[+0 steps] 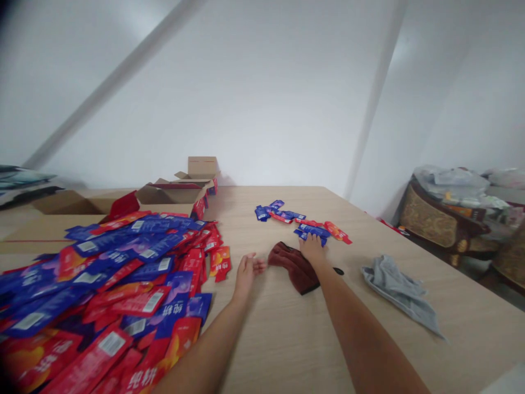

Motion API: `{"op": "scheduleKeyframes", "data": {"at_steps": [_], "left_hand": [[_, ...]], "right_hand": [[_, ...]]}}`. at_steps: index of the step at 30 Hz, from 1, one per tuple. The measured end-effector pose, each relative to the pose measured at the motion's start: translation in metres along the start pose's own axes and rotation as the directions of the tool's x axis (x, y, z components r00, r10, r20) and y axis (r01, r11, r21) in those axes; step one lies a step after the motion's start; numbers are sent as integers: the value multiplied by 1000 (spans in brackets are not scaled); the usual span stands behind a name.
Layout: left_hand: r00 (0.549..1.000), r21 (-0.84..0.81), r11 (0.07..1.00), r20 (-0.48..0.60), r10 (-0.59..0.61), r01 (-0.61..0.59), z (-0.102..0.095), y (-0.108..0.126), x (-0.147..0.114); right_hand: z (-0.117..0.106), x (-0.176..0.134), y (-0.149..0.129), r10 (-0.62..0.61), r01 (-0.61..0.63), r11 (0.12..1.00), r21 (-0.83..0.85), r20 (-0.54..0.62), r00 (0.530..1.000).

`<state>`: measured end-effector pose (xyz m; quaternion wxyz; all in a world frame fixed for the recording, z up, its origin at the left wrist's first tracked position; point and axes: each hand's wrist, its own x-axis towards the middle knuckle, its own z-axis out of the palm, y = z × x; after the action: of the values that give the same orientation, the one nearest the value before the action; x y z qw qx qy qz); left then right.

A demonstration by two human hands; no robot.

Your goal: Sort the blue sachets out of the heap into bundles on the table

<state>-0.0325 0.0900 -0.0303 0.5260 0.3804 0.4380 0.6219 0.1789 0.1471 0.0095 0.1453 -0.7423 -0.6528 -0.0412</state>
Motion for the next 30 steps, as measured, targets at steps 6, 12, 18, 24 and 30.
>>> {"op": "scheduleKeyframes", "data": {"at_steps": [6,12,18,24,30], "left_hand": [[953,316,927,-151,262,-205,-8,-2,4],[922,708,669,-66,382,-226,-19,7,0],[926,894,272,296,233,-355,-13,15,-15],[890,880,142,443,102,-454,-4,20,-34],[848,830,177,525,73,-529,10,17,-53]], "right_hand": [[4,-9,-27,-248,194,951,241,220,943],[-17,-56,-64,-566,393,750,532,207,798],[-34,-120,-55,-590,546,774,319,52,806],[-44,-114,-28,-263,251,918,306,-1,965],[-40,-95,-55,-68,125,956,266,-213,975]]}}
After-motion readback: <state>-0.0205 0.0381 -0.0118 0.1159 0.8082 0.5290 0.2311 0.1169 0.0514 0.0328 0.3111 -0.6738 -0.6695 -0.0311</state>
